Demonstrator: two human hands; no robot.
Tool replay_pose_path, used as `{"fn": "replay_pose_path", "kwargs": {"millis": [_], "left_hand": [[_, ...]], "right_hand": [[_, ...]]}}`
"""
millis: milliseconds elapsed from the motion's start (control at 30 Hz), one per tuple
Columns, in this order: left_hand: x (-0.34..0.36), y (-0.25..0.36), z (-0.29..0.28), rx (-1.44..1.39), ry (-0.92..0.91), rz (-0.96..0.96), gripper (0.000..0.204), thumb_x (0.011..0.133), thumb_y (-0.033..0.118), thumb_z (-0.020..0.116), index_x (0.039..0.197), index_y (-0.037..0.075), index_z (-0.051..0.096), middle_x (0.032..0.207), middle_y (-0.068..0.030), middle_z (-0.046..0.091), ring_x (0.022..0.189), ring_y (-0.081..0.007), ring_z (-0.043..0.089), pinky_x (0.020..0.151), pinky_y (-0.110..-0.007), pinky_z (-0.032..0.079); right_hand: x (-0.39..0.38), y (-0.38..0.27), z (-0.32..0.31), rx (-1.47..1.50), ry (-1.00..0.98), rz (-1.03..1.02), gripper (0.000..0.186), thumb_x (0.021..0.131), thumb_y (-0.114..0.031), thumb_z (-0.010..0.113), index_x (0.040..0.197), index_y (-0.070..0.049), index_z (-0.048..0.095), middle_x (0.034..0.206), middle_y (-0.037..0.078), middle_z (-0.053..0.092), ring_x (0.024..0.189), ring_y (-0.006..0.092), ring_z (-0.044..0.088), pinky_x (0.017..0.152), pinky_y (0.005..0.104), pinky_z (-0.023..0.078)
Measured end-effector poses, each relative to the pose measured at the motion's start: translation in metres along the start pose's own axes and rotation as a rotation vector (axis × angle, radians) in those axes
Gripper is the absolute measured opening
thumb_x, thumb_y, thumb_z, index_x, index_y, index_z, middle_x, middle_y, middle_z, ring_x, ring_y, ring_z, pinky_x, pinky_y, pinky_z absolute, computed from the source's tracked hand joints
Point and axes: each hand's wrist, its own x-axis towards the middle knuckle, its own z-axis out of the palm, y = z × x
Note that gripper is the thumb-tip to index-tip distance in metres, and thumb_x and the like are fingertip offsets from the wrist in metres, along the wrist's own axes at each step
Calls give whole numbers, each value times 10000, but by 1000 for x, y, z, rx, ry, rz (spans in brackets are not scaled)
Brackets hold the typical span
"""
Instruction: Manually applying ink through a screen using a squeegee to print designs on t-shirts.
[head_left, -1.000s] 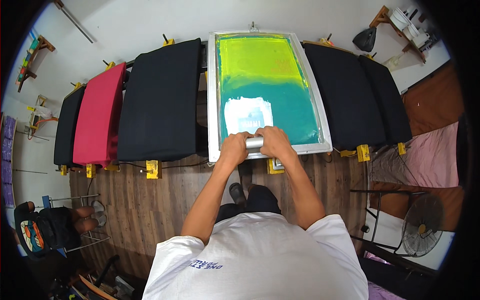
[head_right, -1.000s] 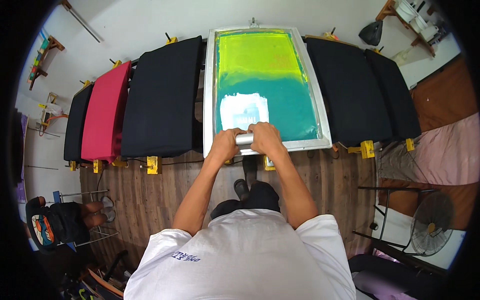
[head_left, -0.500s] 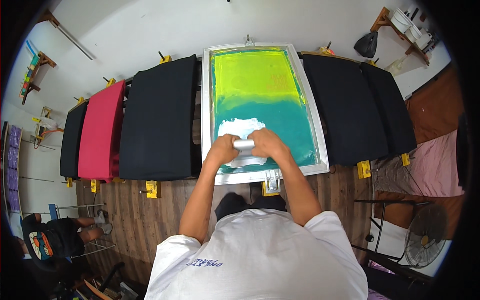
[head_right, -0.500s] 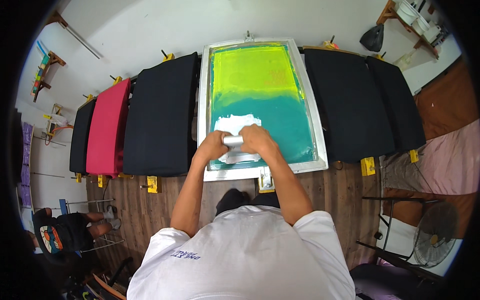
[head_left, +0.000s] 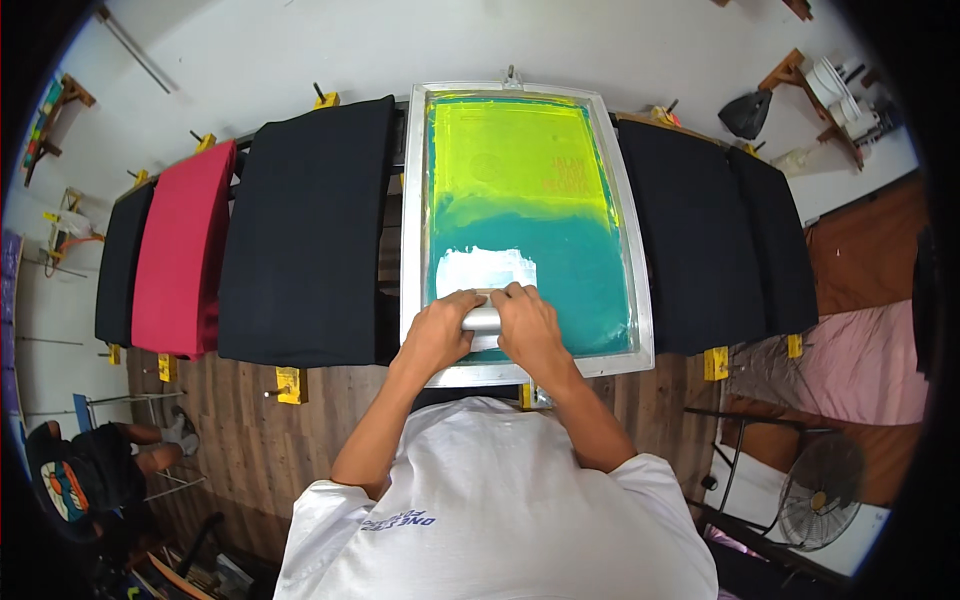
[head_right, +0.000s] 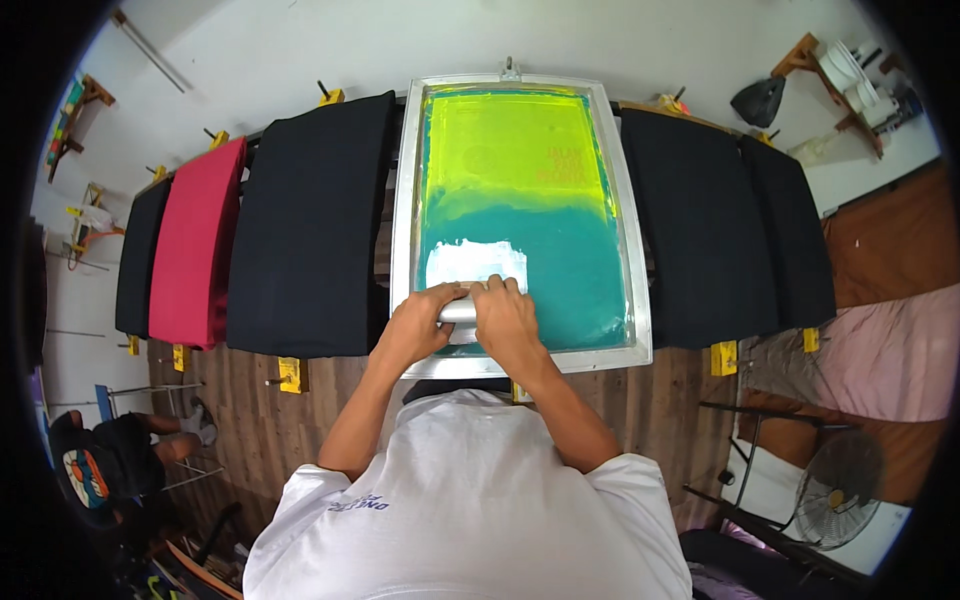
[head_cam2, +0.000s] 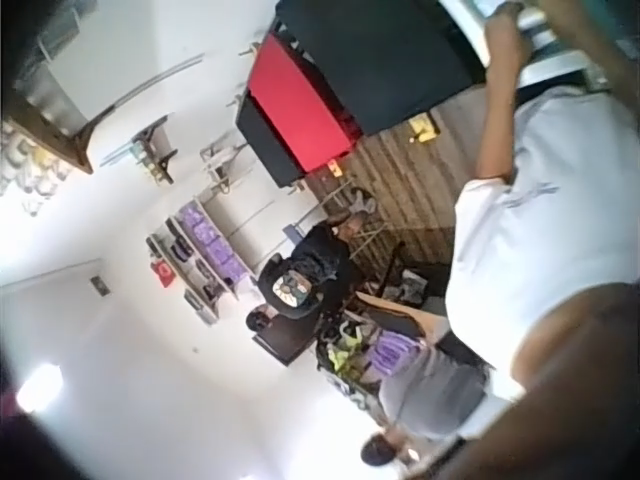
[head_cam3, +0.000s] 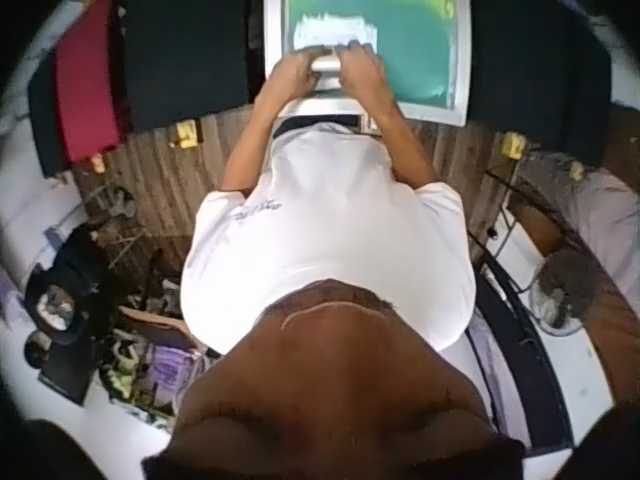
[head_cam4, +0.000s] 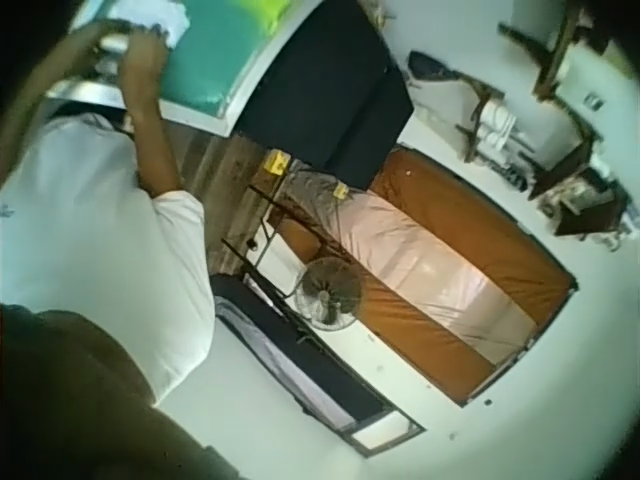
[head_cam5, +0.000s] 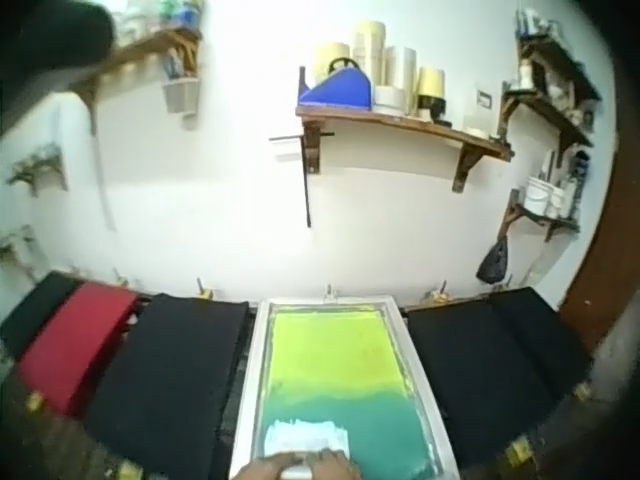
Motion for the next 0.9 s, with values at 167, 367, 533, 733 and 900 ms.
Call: {"fn": "replay_pose_path", "kwargs": {"millis": [167,367,533,733,900], "left_hand": [[9,-8,0,-13,-2,24,527,687,-99,631,1201,16,632,1209,-183,652,1018,-406,639,882,-446,538],[7,-26,21,-63,88,142,520,687,-127,619,1194,-14,614,1233,-231,628,1118,-418,603,956,-440,515],[-15,-33,26,-69,69,134,633,657,-184,573,1262,2,595,1365,-237,543,1240,-418,530,1028,-441,472],[-29,-22,22,55,54,89,532,738,-157,560,1259,-51,592,1322,-272,568,1253,-420,535,1032,-451,463],[-22,-11,27,258,137,97,487,806,-94,576,1291,-46,577,1355,-290,535,1302,-440,491,1012,-450,473]], "right_hand": [[9,0,2,-72,0,3,353,666,43,678,1014,-5,635,1018,168,624,969,371,604,782,466,533],[3,-4,16,-135,33,45,360,688,39,670,1040,-13,617,1061,170,608,1013,366,587,774,471,522],[-17,-11,44,-123,88,4,379,773,33,605,1151,0,588,1142,194,559,1083,367,544,767,465,503],[-15,-10,26,-65,-59,-14,456,773,62,577,1217,-44,587,1225,158,556,1140,333,536,851,456,470],[-14,10,34,54,55,-99,604,703,97,611,1280,-78,579,1296,132,554,1205,307,525,918,429,452]]}}
